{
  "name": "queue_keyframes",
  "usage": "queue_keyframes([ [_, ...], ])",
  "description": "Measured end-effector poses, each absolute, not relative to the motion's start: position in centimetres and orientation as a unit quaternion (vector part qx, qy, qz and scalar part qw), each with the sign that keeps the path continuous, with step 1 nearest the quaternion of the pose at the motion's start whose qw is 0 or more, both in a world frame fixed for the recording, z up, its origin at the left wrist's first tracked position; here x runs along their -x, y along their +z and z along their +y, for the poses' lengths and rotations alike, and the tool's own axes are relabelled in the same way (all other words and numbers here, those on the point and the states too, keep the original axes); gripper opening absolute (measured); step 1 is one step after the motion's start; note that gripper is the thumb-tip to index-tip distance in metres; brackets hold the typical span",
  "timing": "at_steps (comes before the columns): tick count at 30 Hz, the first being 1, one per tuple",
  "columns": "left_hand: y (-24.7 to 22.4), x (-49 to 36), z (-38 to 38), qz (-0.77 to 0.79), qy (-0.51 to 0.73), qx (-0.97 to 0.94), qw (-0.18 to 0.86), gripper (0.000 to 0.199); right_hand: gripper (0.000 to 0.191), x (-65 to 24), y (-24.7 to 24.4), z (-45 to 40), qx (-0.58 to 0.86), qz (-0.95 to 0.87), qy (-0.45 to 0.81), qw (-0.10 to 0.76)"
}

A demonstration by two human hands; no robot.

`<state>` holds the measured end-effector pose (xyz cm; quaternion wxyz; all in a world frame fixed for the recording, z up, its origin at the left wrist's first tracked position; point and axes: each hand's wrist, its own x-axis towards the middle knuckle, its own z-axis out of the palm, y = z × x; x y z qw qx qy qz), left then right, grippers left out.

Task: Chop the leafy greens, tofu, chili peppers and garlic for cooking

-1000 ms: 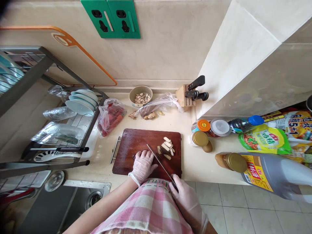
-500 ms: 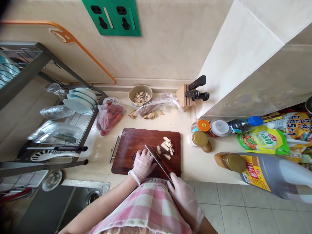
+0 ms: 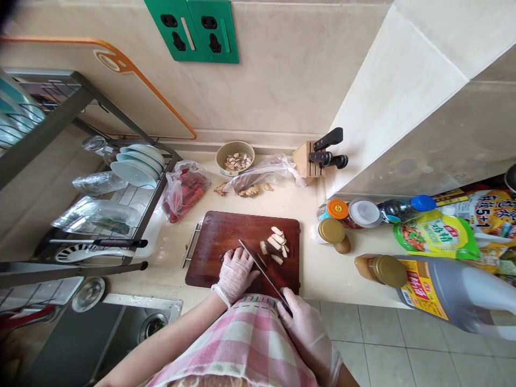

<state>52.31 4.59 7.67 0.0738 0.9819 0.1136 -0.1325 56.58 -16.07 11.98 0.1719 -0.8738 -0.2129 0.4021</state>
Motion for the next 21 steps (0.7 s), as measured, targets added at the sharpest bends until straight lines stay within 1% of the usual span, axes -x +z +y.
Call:
queue_keyframes([
  [5, 7.8, -52.5, 4.6, 0.107, -0.139, -0.981, 0.08, 0.045, 0.045, -56.4, 12.0, -16.4, 0.882, -0.221, 0.395, 0.135],
  [8, 7.7, -52.5, 4.7, 0.107, -0.138, -0.982, 0.078, 0.044, 0.039, -56.5, 11.9, -15.5, 0.883, -0.229, 0.388, 0.131],
  [11, 7.6, -52.5, 4.8, 0.103, -0.129, -0.983, 0.075, 0.042, 0.03, -56.9, 11.3, -13.8, 0.882, -0.239, 0.38, 0.146],
  [13, 7.6, -52.5, 4.8, 0.102, -0.125, -0.984, 0.076, 0.044, 0.029, -57.2, 10.8, -12.9, 0.882, -0.238, 0.374, 0.162],
  [17, 7.7, -51.9, 5.1, 0.113, -0.12, -0.983, 0.083, 0.048, 0.037, -57.5, 10.6, -13.1, 0.879, -0.211, 0.368, 0.218],
  [19, 8.1, -51.3, 5.2, 0.11, -0.107, -0.985, 0.084, 0.044, 0.041, -57.5, 11.0, -13.8, 0.877, -0.204, 0.367, 0.233],
  [21, 8.4, -50.7, 5.1, 0.093, -0.104, -0.986, 0.087, 0.033, 0.041, -57.3, 11.6, -14.5, 0.875, -0.21, 0.368, 0.232],
])
